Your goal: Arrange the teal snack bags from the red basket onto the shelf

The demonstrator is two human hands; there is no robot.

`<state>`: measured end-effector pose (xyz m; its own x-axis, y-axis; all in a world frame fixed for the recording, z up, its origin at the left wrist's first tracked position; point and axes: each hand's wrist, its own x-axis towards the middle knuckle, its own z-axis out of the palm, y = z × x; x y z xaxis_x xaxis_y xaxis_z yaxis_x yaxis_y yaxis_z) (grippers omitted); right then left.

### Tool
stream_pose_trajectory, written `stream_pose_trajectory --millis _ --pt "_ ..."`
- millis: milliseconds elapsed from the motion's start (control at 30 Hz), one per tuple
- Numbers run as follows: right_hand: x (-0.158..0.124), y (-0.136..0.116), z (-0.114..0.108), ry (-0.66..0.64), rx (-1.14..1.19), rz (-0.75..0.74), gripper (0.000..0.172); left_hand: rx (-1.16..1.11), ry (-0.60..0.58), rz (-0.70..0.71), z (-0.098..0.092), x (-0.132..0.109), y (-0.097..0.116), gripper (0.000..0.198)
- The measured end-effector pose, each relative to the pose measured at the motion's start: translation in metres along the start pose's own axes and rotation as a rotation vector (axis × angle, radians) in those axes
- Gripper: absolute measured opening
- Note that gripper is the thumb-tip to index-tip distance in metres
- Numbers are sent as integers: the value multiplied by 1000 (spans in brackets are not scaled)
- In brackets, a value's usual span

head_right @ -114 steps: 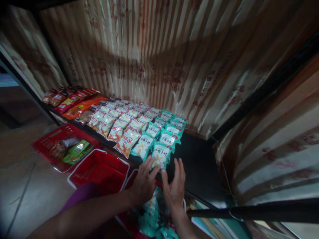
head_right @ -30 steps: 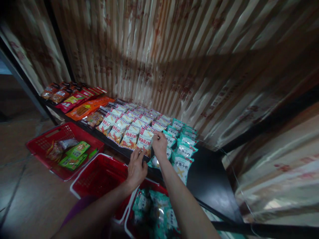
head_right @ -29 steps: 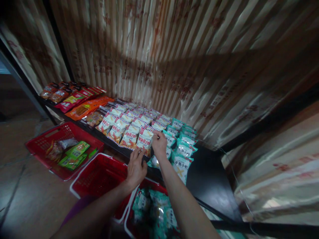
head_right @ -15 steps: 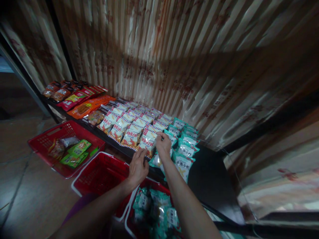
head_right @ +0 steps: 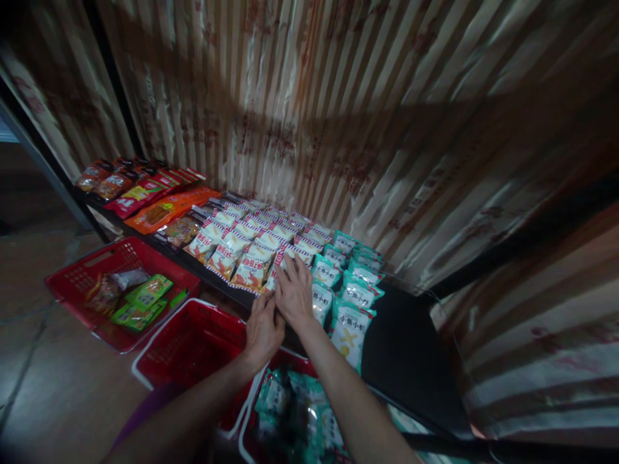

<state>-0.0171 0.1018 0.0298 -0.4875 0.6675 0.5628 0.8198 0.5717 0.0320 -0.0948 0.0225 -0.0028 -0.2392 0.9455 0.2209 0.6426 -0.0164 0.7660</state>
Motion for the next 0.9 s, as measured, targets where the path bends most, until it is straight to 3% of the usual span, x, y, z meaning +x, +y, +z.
stream_pose_trajectory --millis 233,433,733,900 --pt "-6 3 12 -30 34 12 36 -16 9 -21 0 0 -5 49" --pt "-22 -2 -3 46 165 7 38 -16 66 -14 0 -1 -7 42" --pt "-113 -27 -34 19 258 50 42 -30 70 50 1 -11 -11 31" --pt "-154 -29 -50 -12 274 116 40 -48 30 134 9 -32 -7 30"
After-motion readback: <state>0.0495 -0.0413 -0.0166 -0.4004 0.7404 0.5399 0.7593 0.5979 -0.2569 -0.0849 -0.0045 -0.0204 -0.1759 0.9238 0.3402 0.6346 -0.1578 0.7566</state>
